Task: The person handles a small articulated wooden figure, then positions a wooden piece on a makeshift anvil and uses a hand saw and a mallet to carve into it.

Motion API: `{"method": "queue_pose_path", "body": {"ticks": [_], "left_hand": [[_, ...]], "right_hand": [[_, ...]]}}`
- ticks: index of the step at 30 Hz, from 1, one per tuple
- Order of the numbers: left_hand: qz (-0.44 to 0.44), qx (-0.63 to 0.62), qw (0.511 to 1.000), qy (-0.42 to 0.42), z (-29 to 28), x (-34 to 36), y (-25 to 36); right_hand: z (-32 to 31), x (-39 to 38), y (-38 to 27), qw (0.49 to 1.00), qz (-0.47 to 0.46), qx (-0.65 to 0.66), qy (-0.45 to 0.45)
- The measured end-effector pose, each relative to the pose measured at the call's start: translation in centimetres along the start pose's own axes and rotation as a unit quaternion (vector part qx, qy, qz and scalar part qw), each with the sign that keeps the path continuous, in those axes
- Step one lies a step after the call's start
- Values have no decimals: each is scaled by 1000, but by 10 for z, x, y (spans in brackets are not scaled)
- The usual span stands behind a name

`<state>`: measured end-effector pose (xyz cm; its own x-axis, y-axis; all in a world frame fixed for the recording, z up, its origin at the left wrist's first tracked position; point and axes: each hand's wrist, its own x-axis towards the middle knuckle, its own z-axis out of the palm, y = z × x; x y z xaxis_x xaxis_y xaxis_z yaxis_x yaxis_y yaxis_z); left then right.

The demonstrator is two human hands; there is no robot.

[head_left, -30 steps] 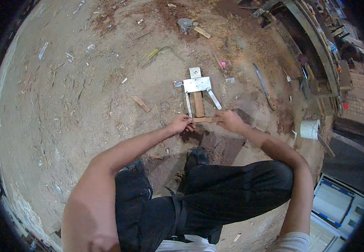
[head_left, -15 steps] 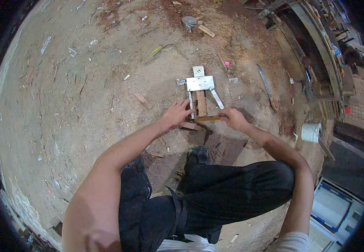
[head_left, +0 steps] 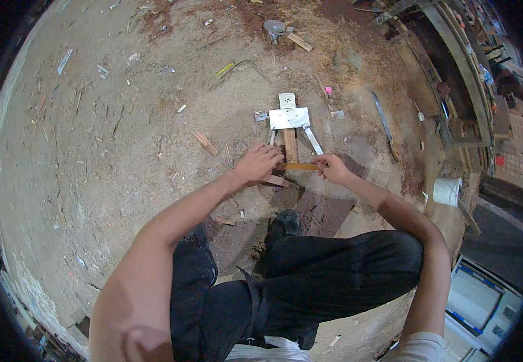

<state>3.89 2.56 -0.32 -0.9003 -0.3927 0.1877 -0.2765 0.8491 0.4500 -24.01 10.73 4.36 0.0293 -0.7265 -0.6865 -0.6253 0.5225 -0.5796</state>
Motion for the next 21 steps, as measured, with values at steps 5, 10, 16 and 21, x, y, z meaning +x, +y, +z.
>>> {"method": "queue_pose_path", "body": {"ticks": [5,10,16,21], "left_hand": [[-57,-44,997,6,10,4,14],[-68,20,997,-5,19,8,17],[-75,-4,997,21,22,4,17],[-70,-3,997,31,22,1,11]], "right_hand": [[2,7,7,998,43,43,-7],[7,14,9,998,48,44,-13],[12,15,9,995,-7,84,46],[4,10,-7,934,-231,-257,95]]}}
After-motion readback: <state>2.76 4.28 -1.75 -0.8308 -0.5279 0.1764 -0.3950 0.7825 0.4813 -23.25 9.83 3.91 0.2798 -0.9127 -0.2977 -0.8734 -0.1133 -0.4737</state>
